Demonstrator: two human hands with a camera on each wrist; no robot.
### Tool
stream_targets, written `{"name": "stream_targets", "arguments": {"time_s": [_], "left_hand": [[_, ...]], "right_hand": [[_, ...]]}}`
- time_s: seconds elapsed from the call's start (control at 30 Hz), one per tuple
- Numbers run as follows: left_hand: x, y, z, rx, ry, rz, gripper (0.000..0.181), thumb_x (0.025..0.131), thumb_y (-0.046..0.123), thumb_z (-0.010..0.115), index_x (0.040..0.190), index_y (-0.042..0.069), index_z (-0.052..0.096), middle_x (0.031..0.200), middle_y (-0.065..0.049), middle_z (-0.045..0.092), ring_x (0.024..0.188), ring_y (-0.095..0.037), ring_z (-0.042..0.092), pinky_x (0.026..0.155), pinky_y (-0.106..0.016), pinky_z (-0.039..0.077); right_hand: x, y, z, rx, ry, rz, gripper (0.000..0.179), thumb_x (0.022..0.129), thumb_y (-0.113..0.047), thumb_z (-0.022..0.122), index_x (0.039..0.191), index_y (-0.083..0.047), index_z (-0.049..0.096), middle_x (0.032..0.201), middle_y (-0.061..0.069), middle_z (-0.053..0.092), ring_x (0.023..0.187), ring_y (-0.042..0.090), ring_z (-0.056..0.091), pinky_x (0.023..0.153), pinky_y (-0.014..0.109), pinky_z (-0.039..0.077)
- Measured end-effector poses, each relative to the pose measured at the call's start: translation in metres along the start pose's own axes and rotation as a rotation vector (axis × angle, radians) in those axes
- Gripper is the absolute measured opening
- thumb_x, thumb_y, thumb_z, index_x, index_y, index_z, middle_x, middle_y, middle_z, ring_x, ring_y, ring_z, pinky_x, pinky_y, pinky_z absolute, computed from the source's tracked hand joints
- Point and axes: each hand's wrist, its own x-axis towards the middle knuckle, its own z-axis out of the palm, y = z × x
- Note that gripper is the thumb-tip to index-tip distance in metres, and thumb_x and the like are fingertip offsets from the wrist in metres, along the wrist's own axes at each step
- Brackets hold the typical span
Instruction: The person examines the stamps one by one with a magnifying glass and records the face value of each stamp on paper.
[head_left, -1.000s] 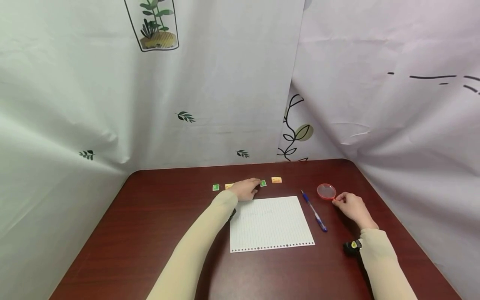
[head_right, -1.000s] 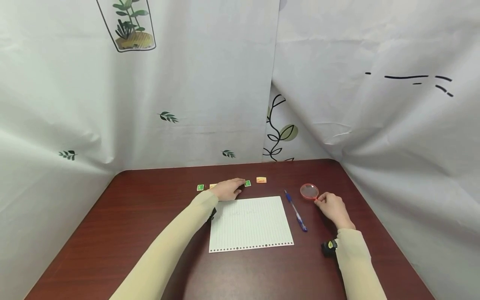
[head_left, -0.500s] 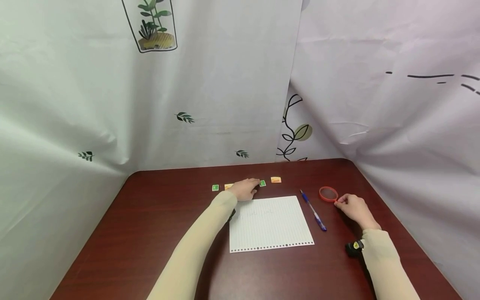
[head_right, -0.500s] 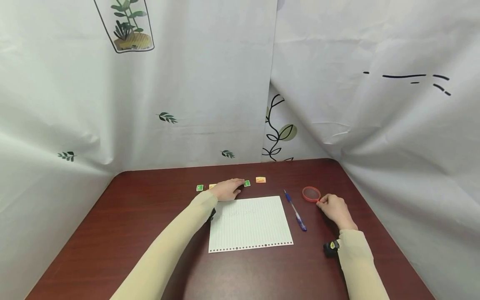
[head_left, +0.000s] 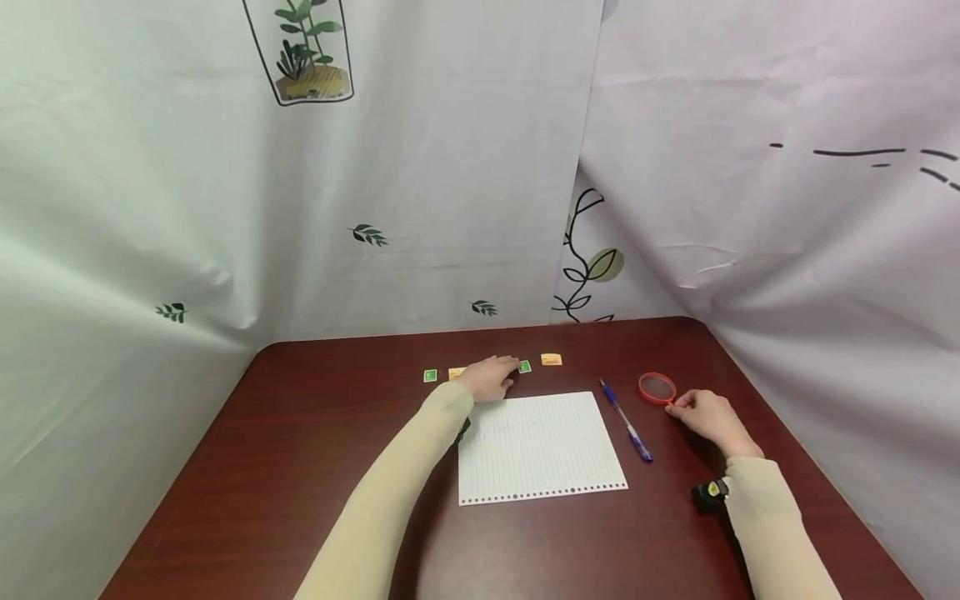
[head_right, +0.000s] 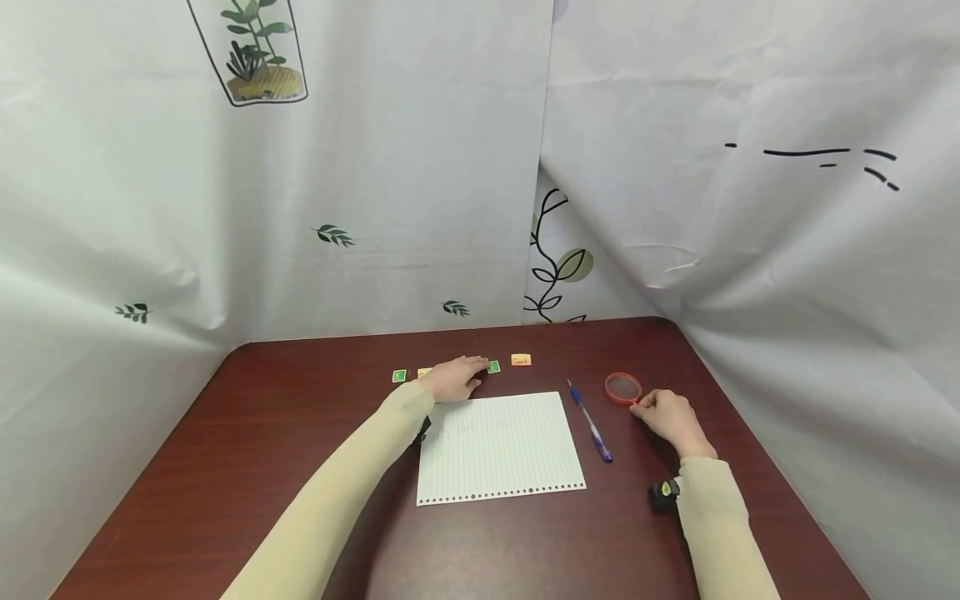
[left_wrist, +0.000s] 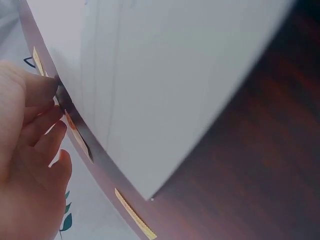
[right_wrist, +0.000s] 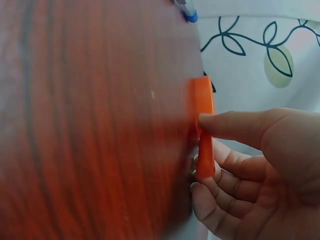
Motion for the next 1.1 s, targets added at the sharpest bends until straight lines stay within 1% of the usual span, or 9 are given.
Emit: {"name": "stream_targets", "arguments": {"time_s": [0.17,0.27,0.37,0.5,0.6,0.7,0.8,0.93,1.1], "left_hand": [[-0.001,0.001,0.001,0.099,0.026,0.057,0.050,0.105,0.019,0.052,0.154,0.012,0.044,0.159,-0.004,0.040,0.148,-0.019,0.033,0.121,-0.032,0.020],[-0.003,0.000,-0.001,0.161,0.049,0.101,0.049,0.106,0.019,0.051,0.154,0.011,0.044,0.159,-0.005,0.040,0.148,-0.018,0.033,0.121,-0.032,0.020],[-0.007,-0.004,-0.005,0.199,0.089,0.130,0.049,0.107,0.022,0.048,0.154,0.010,0.043,0.160,-0.005,0.039,0.148,-0.018,0.032,0.121,-0.033,0.020],[-0.020,-0.013,-0.013,0.215,0.153,0.148,0.050,0.109,0.028,0.046,0.154,0.008,0.041,0.160,-0.006,0.037,0.148,-0.019,0.032,0.121,-0.035,0.021],[-0.035,-0.019,-0.017,0.201,0.182,0.153,0.054,0.109,0.034,0.045,0.154,0.006,0.040,0.161,-0.008,0.036,0.149,-0.021,0.031,0.121,-0.037,0.021],[-0.051,-0.023,-0.019,0.186,0.196,0.155,0.060,0.107,0.042,0.046,0.155,0.006,0.039,0.161,-0.010,0.035,0.149,-0.023,0.030,0.121,-0.038,0.020],[-0.065,-0.027,-0.017,0.194,0.195,0.157,0.065,0.106,0.049,0.045,0.155,0.007,0.039,0.161,-0.010,0.035,0.150,-0.024,0.029,0.122,-0.039,0.019],[-0.082,-0.029,-0.011,0.211,0.190,0.136,0.072,0.103,0.056,0.046,0.155,0.008,0.039,0.160,-0.010,0.036,0.150,-0.024,0.030,0.122,-0.039,0.019],[-0.102,-0.026,0.002,0.178,0.181,0.138,0.076,0.100,0.059,0.051,0.154,0.006,0.042,0.159,-0.012,0.039,0.147,-0.026,0.035,0.119,-0.041,0.027]], "right_hand": [[-0.002,0.000,-0.003,0.000,0.008,0.014,0.029,0.096,-0.028,0.066,0.083,-0.002,0.068,0.063,-0.003,0.057,0.066,0.017,0.053,0.063,0.033,0.042],[-0.001,-0.001,-0.006,-0.006,0.066,0.008,0.028,0.097,-0.026,0.065,0.089,0.000,0.069,0.069,0.001,0.062,0.069,0.019,0.055,0.064,0.035,0.043],[0.001,-0.005,-0.008,0.001,0.131,-0.027,0.026,0.096,-0.023,0.066,0.097,0.003,0.069,0.079,0.007,0.066,0.072,0.021,0.057,0.065,0.036,0.044],[0.004,-0.013,-0.008,0.013,0.179,-0.098,0.029,0.096,-0.017,0.067,0.112,0.007,0.066,0.087,0.011,0.066,0.074,0.021,0.057,0.064,0.034,0.045],[0.007,-0.019,-0.008,0.012,0.189,-0.163,0.033,0.095,-0.012,0.069,0.120,0.009,0.063,0.090,0.013,0.066,0.078,0.025,0.061,0.067,0.038,0.048],[0.012,-0.026,-0.008,0.009,0.173,-0.219,0.035,0.093,-0.007,0.070,0.122,0.009,0.063,0.095,0.017,0.068,0.087,0.032,0.065,0.076,0.047,0.050],[0.016,-0.033,-0.005,0.022,0.121,-0.248,0.035,0.092,-0.003,0.070,0.123,0.009,0.063,0.102,0.021,0.070,0.094,0.037,0.067,0.083,0.053,0.051],[0.024,-0.042,0.003,0.033,0.048,-0.270,0.034,0.094,-0.001,0.067,0.126,0.008,0.061,0.109,0.022,0.068,0.099,0.037,0.066,0.085,0.054,0.052],[0.030,-0.049,0.017,-0.007,-0.015,-0.299,0.034,0.094,0.001,0.066,0.127,0.004,0.062,0.110,0.021,0.066,0.100,0.036,0.064,0.084,0.052,0.053]]}}
